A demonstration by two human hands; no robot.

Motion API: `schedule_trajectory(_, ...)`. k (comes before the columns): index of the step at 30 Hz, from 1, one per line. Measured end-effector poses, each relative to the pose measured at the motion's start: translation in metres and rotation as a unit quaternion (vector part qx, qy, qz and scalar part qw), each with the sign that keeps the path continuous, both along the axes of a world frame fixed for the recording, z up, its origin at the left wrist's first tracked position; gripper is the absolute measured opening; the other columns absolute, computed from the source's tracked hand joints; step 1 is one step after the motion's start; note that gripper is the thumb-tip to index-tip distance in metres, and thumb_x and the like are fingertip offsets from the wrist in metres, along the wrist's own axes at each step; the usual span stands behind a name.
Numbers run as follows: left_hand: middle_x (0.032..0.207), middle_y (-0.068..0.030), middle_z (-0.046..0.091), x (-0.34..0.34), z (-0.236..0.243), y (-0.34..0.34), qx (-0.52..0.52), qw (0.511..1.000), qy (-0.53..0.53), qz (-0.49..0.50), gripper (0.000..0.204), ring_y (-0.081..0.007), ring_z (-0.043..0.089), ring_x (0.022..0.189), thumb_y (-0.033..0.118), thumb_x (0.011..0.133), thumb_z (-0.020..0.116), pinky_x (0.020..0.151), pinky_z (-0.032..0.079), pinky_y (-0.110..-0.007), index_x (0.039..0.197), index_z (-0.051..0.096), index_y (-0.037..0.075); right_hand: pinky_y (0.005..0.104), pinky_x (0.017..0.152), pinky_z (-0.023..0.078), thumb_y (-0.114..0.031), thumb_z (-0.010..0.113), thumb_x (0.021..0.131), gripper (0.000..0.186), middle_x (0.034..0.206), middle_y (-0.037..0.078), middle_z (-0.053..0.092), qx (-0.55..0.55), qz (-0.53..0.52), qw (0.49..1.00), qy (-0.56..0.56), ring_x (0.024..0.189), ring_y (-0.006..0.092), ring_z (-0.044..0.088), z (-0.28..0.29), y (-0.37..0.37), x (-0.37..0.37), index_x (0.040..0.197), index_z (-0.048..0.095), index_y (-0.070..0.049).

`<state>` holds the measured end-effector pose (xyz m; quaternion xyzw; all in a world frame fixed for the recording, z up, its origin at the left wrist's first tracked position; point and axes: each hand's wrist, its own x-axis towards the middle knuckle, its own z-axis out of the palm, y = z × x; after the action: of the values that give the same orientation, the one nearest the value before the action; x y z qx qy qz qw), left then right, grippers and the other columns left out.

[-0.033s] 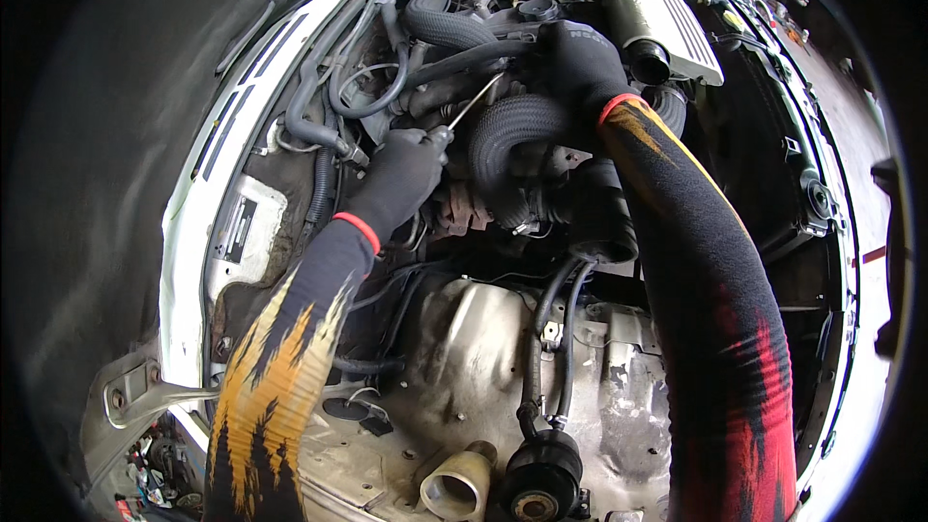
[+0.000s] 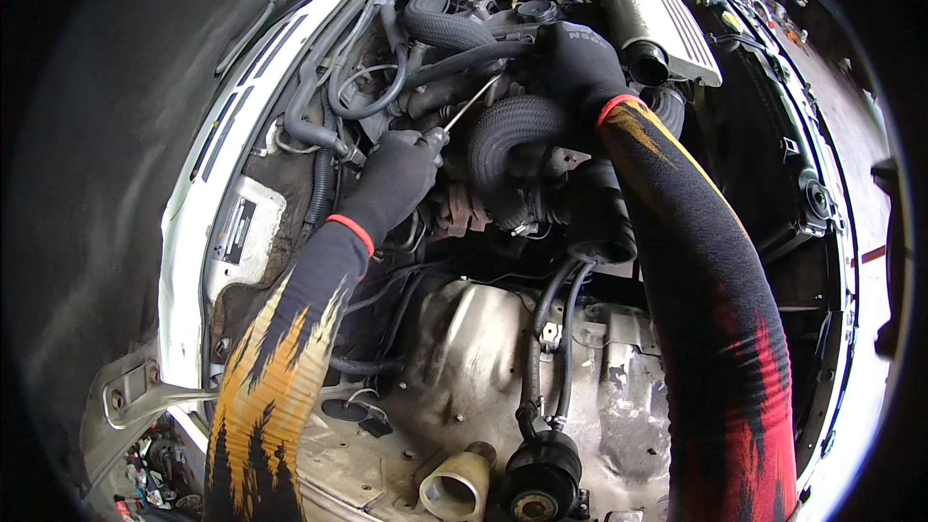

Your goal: The person works on a white car's engine bay with the hood open, using a wrench to loosen and tighten bolts on hoses and engine components. They repeatedly reach into the engine bay, adjust parts, and walk around the vehicle to access different areas.

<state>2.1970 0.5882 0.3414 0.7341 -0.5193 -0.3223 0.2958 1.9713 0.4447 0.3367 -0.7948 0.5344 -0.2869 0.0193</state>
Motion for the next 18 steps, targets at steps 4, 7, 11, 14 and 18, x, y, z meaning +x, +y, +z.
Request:
schedule_trajectory(4, 0.06, 0.0005, 0.052, 0.001, 0.022, 0.011, 0.022, 0.999, -0.028, 0.015, 0.039, -0.0101, 0.047, 0.052, 0.038, 0.101, 0.061, 0.051, 0.038, -0.027, 0.093, 0.069, 0.0, 0.0474, 0.089, 0.052, -0.034, 0.074, 0.082, 0.038, 0.106, 0.019, 0.069, 0.007, -0.001, 1.0, 0.001, 0.103, 0.0378, 0.067, -0.004, -0.005, 0.0, 0.109, 0.068, -0.008)
schedule_trajectory(7, 0.059, 0.0005, 0.052, 0.01, 0.039, 0.002, 0.037, 0.998, -0.045, -0.002, 0.04, -0.0098, 0.047, 0.051, 0.04, 0.099, 0.061, 0.049, 0.037, -0.027, 0.091, 0.067, 0.001, 0.0468, 0.089, 0.052, -0.033, 0.074, 0.082, 0.036, 0.104, 0.02, 0.069, 0.002, -0.004, 1.0, 0.003, 0.103, 0.0372, 0.067, -0.003, -0.01, 0.002, 0.106, 0.069, -0.007)
schedule_trajectory(11, 0.061, -0.0003, 0.054, 0.02, 0.052, -0.009, 0.09, 0.996, -0.02, 0.003, 0.037, -0.0097, 0.048, 0.051, 0.039, 0.099, 0.062, 0.046, 0.037, -0.027, 0.085, 0.064, 0.004, 0.0463, 0.089, 0.053, -0.034, 0.077, 0.079, 0.038, 0.101, 0.02, 0.069, -0.01, -0.011, 1.0, -0.013, 0.102, 0.0369, 0.067, -0.003, -0.012, 0.003, 0.104, 0.07, -0.006)
schedule_trajectory(14, 0.064, -0.0005, 0.056, 0.022, 0.054, -0.01, 0.094, 0.995, -0.022, -0.006, 0.034, -0.0088, 0.047, 0.051, 0.036, 0.099, 0.063, 0.044, 0.037, -0.025, 0.084, 0.063, 0.005, 0.0461, 0.089, 0.053, -0.035, 0.078, 0.078, 0.041, 0.101, 0.02, 0.069, -0.006, -0.013, 1.0, -0.009, 0.101, 0.0371, 0.067, -0.003, -0.011, 0.002, 0.105, 0.069, -0.006)
schedule_trajectory(18, 0.064, 0.0028, 0.053, 0.021, 0.056, -0.007, 0.076, 0.996, -0.031, -0.021, 0.038, -0.0068, 0.043, 0.05, 0.042, 0.099, 0.06, 0.046, 0.034, -0.023, 0.085, 0.065, 0.007, 0.0463, 0.089, 0.053, -0.035, 0.078, 0.078, 0.042, 0.101, 0.019, 0.07, 0.011, -0.01, 1.0, -0.006, 0.101, 0.0374, 0.067, -0.001, -0.008, 0.001, 0.107, 0.068, -0.005)
